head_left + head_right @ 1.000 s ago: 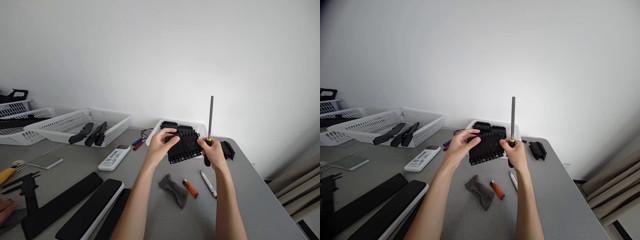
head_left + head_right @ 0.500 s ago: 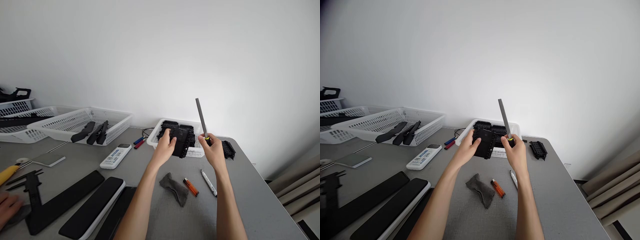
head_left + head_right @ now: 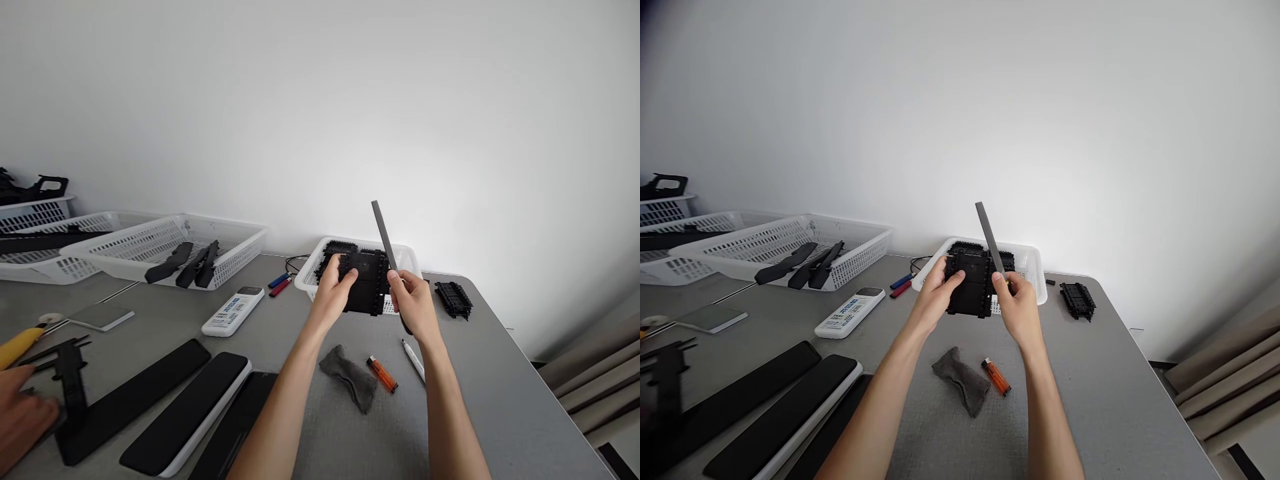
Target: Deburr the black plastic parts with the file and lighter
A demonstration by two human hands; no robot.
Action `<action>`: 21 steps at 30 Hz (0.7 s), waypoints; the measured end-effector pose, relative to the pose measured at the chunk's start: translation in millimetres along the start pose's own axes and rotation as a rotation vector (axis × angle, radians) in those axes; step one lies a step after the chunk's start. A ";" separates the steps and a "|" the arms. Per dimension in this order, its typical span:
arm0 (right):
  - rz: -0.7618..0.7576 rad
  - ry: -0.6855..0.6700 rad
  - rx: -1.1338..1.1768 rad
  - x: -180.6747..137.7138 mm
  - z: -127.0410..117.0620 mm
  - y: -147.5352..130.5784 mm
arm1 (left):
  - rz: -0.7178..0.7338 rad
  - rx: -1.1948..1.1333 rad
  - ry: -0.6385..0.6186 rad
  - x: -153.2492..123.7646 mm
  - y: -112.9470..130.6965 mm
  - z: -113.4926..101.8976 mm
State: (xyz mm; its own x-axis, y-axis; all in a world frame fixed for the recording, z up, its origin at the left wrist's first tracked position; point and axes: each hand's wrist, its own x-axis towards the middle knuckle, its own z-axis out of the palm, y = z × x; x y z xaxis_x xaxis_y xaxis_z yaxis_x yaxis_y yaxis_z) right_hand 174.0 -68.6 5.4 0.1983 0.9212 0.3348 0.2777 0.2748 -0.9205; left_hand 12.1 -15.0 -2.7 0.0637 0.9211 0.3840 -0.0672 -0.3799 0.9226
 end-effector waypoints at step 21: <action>-0.003 -0.034 -0.387 -18.1 -0.3 -16.7 | 0.031 -0.003 0.081 5.9 1.7 -5.2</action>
State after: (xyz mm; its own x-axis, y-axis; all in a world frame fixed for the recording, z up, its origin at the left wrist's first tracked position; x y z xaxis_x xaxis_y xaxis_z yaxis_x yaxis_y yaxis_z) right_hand 166.1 -89.9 14.8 0.1678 0.9309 0.3246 0.6133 0.1592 -0.7737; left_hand 7.2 -9.8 0.9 -0.0195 0.9128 0.4080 -0.0706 -0.4083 0.9101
